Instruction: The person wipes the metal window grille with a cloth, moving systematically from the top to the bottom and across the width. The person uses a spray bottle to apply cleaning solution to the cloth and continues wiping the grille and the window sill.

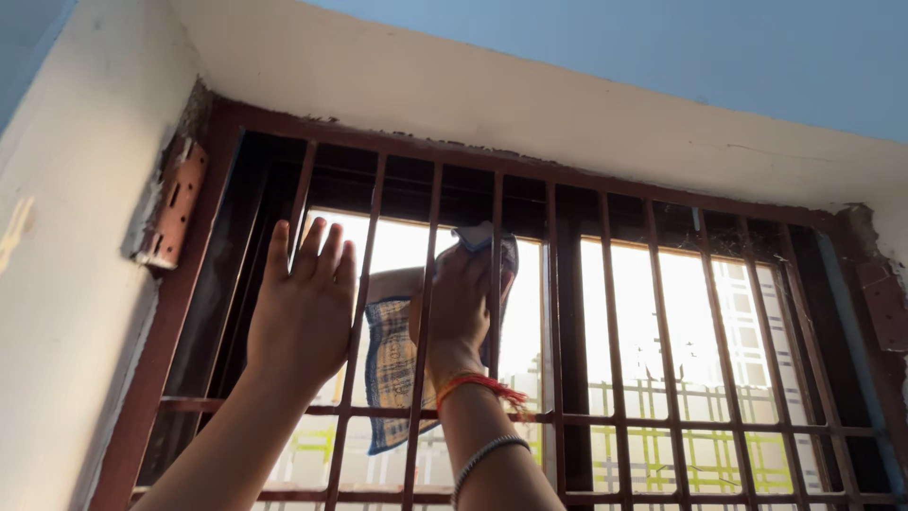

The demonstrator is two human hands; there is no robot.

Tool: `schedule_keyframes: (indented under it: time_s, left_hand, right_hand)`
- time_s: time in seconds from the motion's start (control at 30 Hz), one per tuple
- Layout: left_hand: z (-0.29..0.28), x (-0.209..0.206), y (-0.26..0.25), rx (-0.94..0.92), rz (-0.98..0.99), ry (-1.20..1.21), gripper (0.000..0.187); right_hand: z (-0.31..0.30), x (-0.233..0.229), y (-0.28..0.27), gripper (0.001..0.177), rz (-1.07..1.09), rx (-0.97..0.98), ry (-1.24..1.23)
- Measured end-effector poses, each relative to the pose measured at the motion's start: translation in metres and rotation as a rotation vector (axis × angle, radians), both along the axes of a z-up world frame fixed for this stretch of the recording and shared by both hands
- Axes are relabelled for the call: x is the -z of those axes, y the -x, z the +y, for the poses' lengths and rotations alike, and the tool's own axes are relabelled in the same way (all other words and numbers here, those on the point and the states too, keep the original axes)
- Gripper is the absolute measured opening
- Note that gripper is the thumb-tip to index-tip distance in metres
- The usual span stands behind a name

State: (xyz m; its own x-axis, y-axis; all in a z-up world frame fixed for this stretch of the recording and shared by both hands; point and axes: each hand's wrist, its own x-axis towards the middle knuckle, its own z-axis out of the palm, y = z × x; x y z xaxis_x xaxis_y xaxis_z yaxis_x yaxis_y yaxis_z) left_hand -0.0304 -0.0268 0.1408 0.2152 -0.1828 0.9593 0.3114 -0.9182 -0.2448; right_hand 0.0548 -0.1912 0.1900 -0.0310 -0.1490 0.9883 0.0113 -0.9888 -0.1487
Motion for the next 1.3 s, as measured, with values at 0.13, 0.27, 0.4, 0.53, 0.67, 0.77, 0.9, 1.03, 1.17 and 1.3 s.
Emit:
schedule_keyframes:
  time_s: [0.13, 0.27, 0.4, 0.53, 0.67, 0.77, 0.9, 1.03, 1.17, 1.3]
  left_hand:
    - [-0.006, -0.006, 0.0, -0.068, -0.008, -0.019, 0.066]
    - [-0.005, 0.002, -0.01, -0.084, 0.079, -0.026, 0.071]
    - [-0.009, -0.006, -0.031, -0.071, 0.105, -0.048, 0.074]
    - [-0.01, -0.006, -0.061, 0.228, 0.166, 0.101, 0.071]
    - [-0.012, -0.007, -0.075, 0.361, 0.244, 0.205, 0.076]
    - [-0.013, -0.006, -0.077, 0.398, 0.261, 0.226, 0.078]
    - [-0.013, -0.007, -0.082, 0.487, 0.189, 0.228, 0.078]
    - [-0.008, -0.003, -0.088, 0.654, -0.013, 0.153, 0.08]
    - [-0.004, 0.001, -0.087, 0.857, -0.17, 0.018, 0.072]
    - [-0.003, 0.002, -0.083, 0.813, -0.166, 0.013, 0.072]
  right_hand:
    - [0.011, -0.015, -0.006, 0.085, -0.005, 0.109, -0.04]
    - [0.016, 0.006, 0.005, 0.086, 0.032, 0.218, 0.308]
    - [0.013, 0.01, 0.005, 0.09, 0.032, 0.23, 0.617]
    - [-0.003, 0.016, -0.013, 0.071, 0.169, -0.13, 0.297]
    - [-0.016, 0.014, -0.012, 0.087, -0.08, -0.026, -0.012]
    - [-0.001, 0.015, 0.014, 0.108, 0.056, 0.119, -0.118]
    - [0.018, 0.024, 0.052, 0.102, 0.525, 0.177, 0.054]
    - [0.02, 0.031, 0.044, 0.067, 0.467, 0.34, 0.654]
    - [0.012, 0.036, 0.032, 0.07, 0.362, 0.272, 0.806]
    - [0.015, 0.04, 0.038, 0.062, 0.438, 0.142, 0.516]
